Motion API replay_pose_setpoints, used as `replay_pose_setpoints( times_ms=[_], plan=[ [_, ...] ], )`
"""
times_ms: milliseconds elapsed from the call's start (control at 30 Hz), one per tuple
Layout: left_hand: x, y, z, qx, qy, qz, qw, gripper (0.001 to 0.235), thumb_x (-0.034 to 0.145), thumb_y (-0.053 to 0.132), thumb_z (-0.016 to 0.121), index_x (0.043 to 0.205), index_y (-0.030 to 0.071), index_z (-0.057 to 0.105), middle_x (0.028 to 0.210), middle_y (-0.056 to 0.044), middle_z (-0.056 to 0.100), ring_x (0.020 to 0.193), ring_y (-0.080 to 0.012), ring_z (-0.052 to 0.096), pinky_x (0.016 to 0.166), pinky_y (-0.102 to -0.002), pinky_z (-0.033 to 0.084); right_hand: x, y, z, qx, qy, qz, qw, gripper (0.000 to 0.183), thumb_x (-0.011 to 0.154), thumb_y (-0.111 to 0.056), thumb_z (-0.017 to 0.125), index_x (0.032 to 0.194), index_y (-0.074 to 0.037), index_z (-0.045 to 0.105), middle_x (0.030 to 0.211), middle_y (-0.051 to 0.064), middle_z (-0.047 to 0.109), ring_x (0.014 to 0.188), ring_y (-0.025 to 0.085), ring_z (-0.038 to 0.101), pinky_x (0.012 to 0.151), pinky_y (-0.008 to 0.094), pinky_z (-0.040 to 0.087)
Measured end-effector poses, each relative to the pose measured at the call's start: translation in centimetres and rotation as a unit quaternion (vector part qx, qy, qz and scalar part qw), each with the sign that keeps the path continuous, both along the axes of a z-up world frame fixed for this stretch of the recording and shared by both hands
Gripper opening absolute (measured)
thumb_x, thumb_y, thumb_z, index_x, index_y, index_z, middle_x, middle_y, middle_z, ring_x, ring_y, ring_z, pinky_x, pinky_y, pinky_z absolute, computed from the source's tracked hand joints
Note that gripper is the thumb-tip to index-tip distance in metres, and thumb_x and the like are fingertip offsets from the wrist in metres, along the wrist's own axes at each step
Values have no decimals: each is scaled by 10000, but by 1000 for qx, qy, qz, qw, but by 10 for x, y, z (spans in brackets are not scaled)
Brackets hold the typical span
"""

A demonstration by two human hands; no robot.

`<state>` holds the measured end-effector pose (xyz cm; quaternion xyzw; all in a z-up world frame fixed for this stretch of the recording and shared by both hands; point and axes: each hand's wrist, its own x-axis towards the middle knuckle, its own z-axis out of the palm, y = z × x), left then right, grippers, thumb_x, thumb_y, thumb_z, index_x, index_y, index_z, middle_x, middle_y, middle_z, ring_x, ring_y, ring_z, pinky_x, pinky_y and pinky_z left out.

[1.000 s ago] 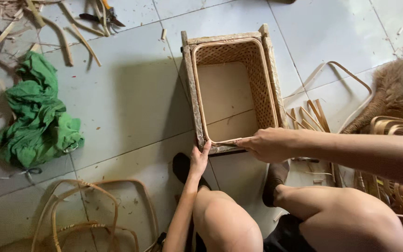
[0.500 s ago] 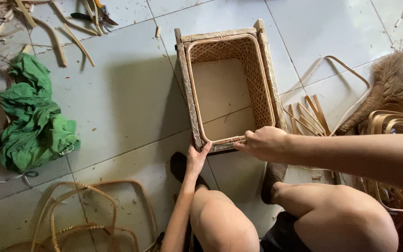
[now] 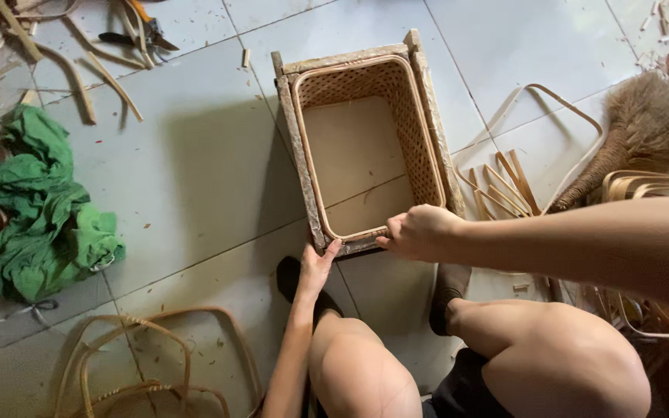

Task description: The person assembles a rectangular woven basket by fitting a woven insert into a wooden mold, tapping it with a hammer, and inserting a handle frame. The person removes the finished basket and repeats the process with a second basket.

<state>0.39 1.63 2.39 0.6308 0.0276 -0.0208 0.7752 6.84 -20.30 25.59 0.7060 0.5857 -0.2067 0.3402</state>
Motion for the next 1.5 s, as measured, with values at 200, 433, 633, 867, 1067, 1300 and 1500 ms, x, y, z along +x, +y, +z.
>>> replay_pose_setpoints(
  times_ms=[200,433,633,867,1067,1300,1500],
  plan=[
    [0,0,4,11,14,-2,1000,666,949,335,723,1452,-23,473,1339,-123,637,1193,-208,608,1057,-353,470,7,2,8,17,42,-49,998,659,972,-209,530,1588,-140,304,988,186,642,734,263,714,531,352,593],
    [-4,0,-4,89,37,29,995,697,908,424,749,1394,-34,548,1351,-145,661,1235,-234,619,1085,-369,448,23,-63,42,86,156,-318,931,313,1034,-215,538,1297,-47,555,881,113,716,719,216,729,513,328,622],
    [-3,0,-3,75,70,13,995,671,909,410,747,1385,-22,558,1352,-130,663,1242,-223,615,1095,-361,441,31,-128,35,26,107,-342,933,412,989,-141,551,1401,-158,532,935,115,739,750,206,733,526,319,629],
    [-3,-1,4,58,63,18,996,701,909,402,753,1419,-20,523,1391,-129,634,1275,-218,586,1117,-354,414,39,-151,28,9,118,-389,913,501,972,-299,617,1453,-225,498,980,103,750,781,210,753,627,345,648],
    [-3,-1,-1,79,77,29,993,724,886,409,773,1411,-28,532,1390,-132,631,1263,-217,585,1110,-352,418,46,-157,26,48,151,-387,909,486,941,-230,623,1420,-282,560,975,87,781,763,215,767,656,377,635],
    [-4,0,0,56,63,21,996,745,899,429,762,1431,-25,503,1404,-130,615,1276,-211,570,1120,-349,399,48,-155,32,10,165,-428,889,556,945,-212,594,1484,-339,536,1014,64,765,783,212,763,674,371,668],
    [-5,1,5,71,79,18,994,780,879,471,754,1431,-19,504,1388,-136,622,1259,-214,577,1103,-360,416,45,-157,27,58,159,-382,909,466,940,-188,627,1392,-296,596,976,83,786,798,212,757,680,390,631]
  ],
)
